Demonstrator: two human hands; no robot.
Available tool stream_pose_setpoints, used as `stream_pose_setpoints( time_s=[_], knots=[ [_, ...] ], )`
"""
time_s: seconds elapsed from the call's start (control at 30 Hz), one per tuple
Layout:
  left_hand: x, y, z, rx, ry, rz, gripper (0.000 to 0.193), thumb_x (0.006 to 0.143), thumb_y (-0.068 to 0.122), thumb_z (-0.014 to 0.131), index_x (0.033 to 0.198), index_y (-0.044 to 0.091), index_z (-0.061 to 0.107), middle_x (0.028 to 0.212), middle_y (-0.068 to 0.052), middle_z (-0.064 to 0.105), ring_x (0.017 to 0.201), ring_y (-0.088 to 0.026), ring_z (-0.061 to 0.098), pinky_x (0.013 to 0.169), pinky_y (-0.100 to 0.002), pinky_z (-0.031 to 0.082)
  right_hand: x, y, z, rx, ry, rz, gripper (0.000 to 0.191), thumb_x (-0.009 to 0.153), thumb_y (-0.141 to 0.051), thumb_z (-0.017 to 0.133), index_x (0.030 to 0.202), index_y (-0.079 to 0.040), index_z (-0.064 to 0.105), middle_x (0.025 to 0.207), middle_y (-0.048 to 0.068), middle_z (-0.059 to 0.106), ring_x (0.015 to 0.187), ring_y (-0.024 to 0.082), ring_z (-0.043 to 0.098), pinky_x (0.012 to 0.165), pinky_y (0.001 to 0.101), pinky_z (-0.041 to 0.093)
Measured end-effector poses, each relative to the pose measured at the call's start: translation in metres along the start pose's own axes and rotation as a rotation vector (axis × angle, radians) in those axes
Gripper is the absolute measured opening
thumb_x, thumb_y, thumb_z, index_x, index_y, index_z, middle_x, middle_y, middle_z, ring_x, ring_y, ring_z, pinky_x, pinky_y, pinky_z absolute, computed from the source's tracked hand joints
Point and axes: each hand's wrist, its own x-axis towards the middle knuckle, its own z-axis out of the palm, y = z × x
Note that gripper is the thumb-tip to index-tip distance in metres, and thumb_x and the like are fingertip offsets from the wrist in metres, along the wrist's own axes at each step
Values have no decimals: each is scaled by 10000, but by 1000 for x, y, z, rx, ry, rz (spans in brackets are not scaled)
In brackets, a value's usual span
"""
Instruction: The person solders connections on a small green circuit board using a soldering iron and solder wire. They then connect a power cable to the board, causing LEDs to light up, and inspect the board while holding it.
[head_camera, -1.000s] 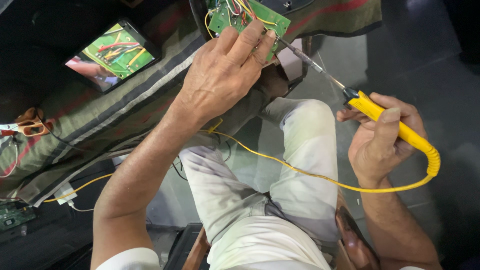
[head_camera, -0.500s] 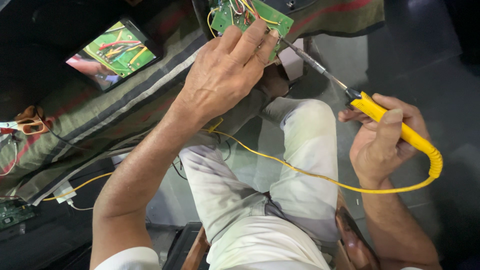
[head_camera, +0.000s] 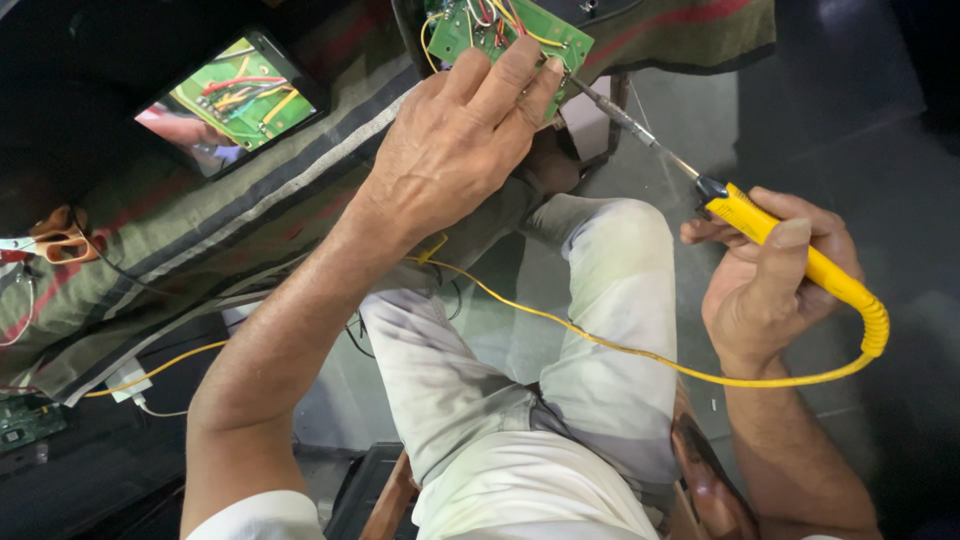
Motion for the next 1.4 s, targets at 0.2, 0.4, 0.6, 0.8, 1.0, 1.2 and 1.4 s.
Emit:
stream_pose_setpoints(
  time_s=[0.2, 0.4, 0.6, 0.8, 1.0, 1.2, 1.4],
  knots=[
    [0, 0, -1, -8, 4, 2, 449, 962, 118, 677, 1384, -18, 606, 1412, -97, 480, 1073, -233, 566, 840, -368, 558, 0, 0, -1, -28, 3, -12, 336, 1220, -282, 605, 1217, 51, 565, 1052, 204, 645, 842, 320, 704, 756, 489, 655],
    [0, 1, -1, -16, 4, 0, 450, 958, 119, 678, 1381, -16, 607, 1415, -95, 479, 1075, -232, 568, 837, -366, 557, 1, -3, 2, -45, 4, -41, 334, 1200, -274, 611, 1200, 56, 566, 1058, 203, 640, 830, 326, 702, 737, 489, 657],
    [0, 0, -1, -20, 2, 0, 447, 957, 120, 678, 1377, -19, 611, 1416, -97, 480, 1075, -234, 568, 834, -364, 558, 1, -4, 2, -33, -5, -29, 327, 1209, -273, 618, 1207, 51, 577, 1040, 197, 643, 827, 322, 710, 751, 490, 663],
    [-1, 0, -1, -4, 6, -5, 426, 975, 117, 683, 1376, -11, 614, 1416, -94, 481, 1083, -234, 572, 826, -367, 558, 1, -2, 1, -34, -24, -26, 327, 1213, -283, 619, 1209, 41, 584, 1015, 187, 644, 815, 312, 707, 748, 488, 663],
    [-1, 0, -2, -5, -6, -3, 446, 962, 128, 679, 1381, -11, 609, 1421, -101, 481, 1094, -242, 573, 844, -374, 562, 2, -2, 1, -25, -13, -8, 328, 1217, -277, 621, 1206, 49, 581, 1011, 195, 643, 821, 315, 706, 755, 487, 658],
    [-1, 0, -1, -8, -21, -13, 449, 960, 142, 685, 1375, -13, 610, 1461, -108, 487, 1075, -243, 572, 834, -377, 559, 1, -2, 0, -9, 16, -13, 321, 1215, -268, 620, 1210, 49, 577, 1038, 197, 638, 828, 319, 699, 748, 488, 653],
    [3, 1, -1, -2, -9, -13, 440, 979, 160, 707, 1373, -9, 611, 1438, -94, 492, 1059, -235, 572, 827, -371, 558, 3, -3, -7, -34, 20, -33, 321, 1210, -265, 603, 1212, 54, 566, 1055, 206, 648, 837, 333, 709, 738, 492, 653]
  ],
)
